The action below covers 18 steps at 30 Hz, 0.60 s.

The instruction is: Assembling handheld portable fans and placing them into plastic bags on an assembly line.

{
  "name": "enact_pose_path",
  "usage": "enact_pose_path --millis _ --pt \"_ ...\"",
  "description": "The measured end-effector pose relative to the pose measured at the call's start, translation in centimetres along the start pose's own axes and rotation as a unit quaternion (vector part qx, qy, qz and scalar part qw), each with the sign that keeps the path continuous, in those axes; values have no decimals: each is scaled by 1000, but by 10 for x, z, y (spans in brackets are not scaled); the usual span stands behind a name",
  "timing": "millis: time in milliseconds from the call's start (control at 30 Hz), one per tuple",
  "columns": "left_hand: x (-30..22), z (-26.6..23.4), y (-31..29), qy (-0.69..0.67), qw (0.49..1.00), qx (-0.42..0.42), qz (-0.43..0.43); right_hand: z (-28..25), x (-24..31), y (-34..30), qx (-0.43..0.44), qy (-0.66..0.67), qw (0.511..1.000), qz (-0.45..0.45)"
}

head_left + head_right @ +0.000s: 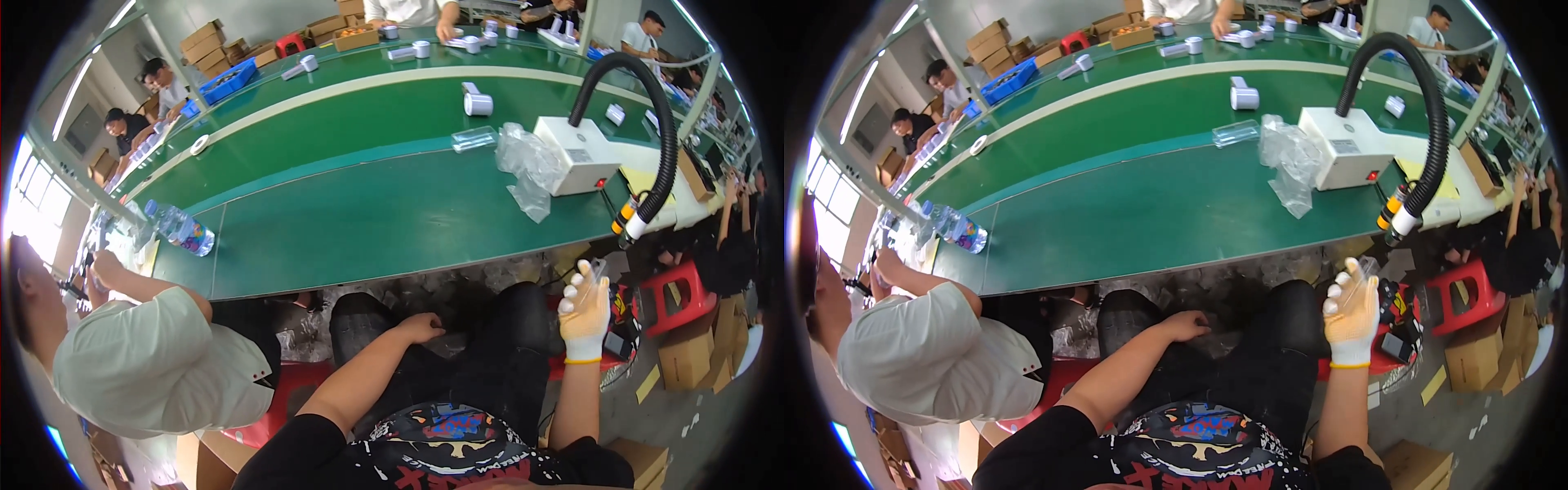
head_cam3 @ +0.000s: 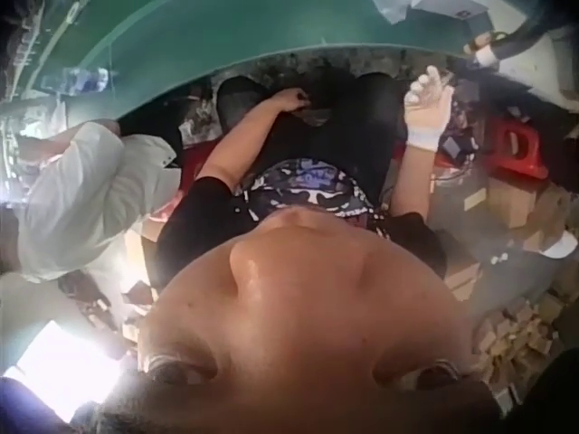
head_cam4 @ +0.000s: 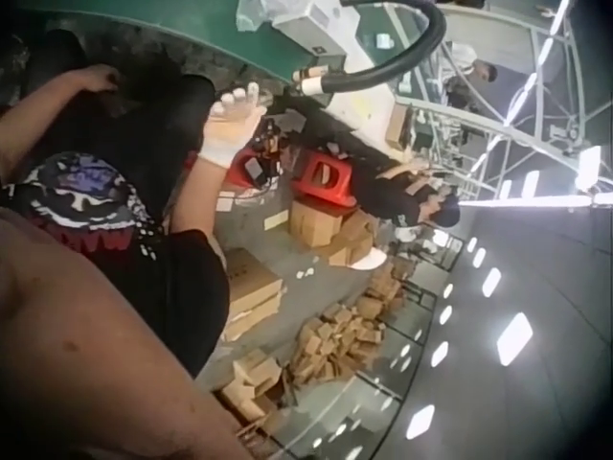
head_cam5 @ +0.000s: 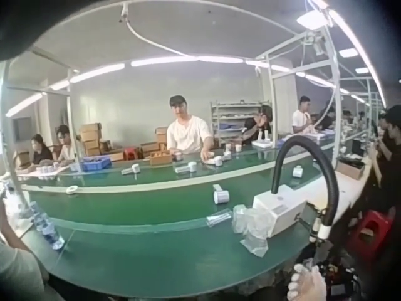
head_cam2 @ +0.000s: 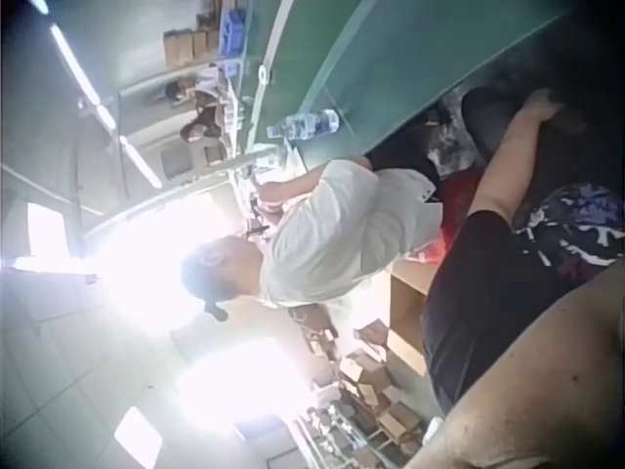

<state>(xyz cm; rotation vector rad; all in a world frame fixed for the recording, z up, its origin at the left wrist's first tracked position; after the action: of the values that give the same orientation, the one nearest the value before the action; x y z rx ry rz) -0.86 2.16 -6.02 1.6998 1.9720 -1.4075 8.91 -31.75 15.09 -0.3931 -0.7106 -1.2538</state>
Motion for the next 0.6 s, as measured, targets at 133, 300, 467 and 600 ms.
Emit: enact_pose_path --millis 133,300,467,600 --pt "8 2 4 -9 1000 4 -1 24 -7 4 2 147 986 80" --pt "6 2 12 -16 1000 10 -12 40 -15 5 -143 -226 958 -105" --pt "9 6 15 -13 1000 17 -11 55 -120 -22 -21 -162 966 199" --pt "11 20 31 31 999 3 27 45 -177 -36 145 -432 828 327"
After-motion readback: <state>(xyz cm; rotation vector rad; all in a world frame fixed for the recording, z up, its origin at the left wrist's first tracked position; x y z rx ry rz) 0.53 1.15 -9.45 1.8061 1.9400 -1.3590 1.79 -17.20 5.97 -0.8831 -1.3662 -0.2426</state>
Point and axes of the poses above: each hand's wrist, its own y-axis towards the middle knuckle, its own z-axis out of the palm, x = y × z, the point moved 4 cm from there along y, towards the middle knuckle, and after that the axes turned 4 degrees about -z, right-handed, at the moved point
